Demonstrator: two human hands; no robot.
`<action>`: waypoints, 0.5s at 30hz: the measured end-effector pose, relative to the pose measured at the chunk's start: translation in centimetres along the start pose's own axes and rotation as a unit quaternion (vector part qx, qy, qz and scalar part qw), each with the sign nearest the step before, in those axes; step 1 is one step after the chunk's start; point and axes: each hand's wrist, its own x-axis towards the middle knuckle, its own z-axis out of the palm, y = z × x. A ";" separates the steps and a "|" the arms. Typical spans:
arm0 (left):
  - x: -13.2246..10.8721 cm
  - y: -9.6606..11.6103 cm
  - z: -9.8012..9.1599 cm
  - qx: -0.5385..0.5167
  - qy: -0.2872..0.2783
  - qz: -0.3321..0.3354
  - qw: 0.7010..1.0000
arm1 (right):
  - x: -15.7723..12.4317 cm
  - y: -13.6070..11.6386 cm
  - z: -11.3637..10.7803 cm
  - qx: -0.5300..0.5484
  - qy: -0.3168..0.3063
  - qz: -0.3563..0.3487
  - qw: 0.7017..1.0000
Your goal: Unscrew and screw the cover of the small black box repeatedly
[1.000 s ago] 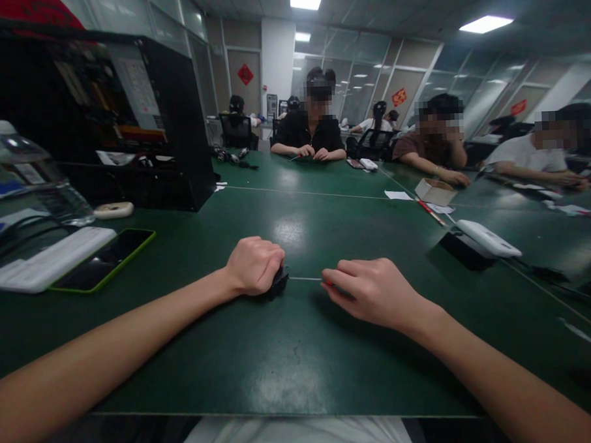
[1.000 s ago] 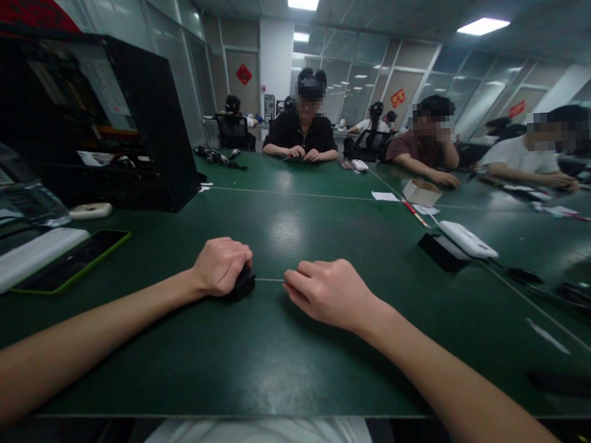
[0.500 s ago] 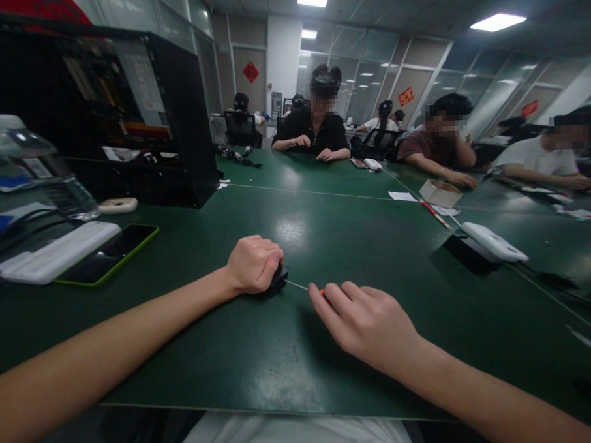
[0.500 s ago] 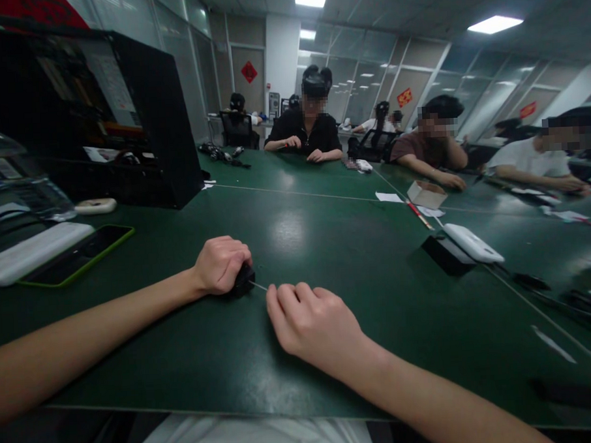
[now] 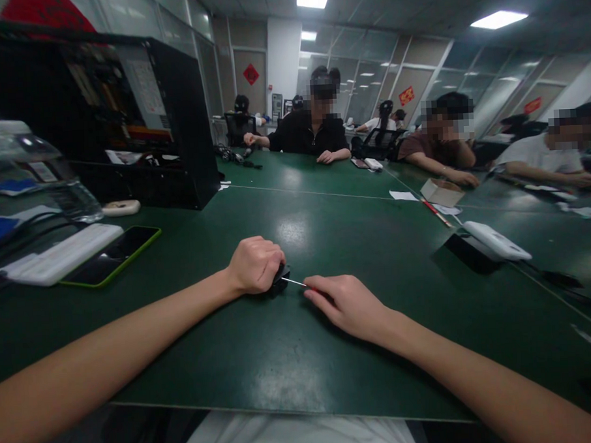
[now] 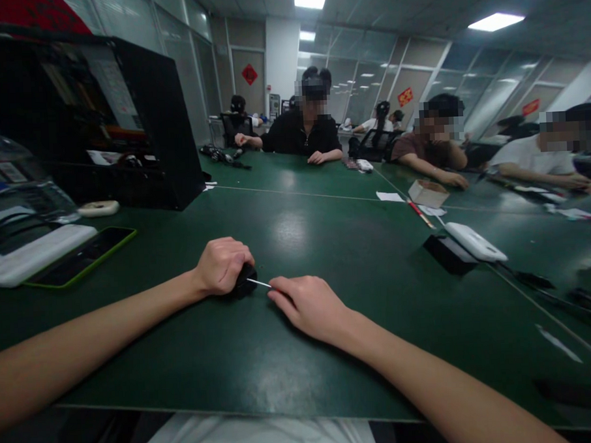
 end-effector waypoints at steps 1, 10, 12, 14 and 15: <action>0.0 0.0 0.0 0.000 0.001 0.000 1.000 | 0.0 0.0 0.1 -0.004 0.001 -0.001 1.000; 0.4 1.4 0.5 0.003 -0.011 0.009 1.000 | -0.1 -1.9 1.0 -0.233 0.037 -0.010 0.972; 0.4 1.6 0.6 0.003 -0.017 0.008 1.000 | -0.2 -2.2 1.1 -0.234 0.036 -0.008 0.972; 0.4 1.6 0.7 0.003 -0.021 0.006 1.000 | -0.2 -2.2 1.3 -0.215 0.036 -0.001 0.976; 0.4 1.6 0.7 0.003 -0.022 0.006 1.000 | -0.1 -2.2 1.3 -0.202 0.037 0.002 0.979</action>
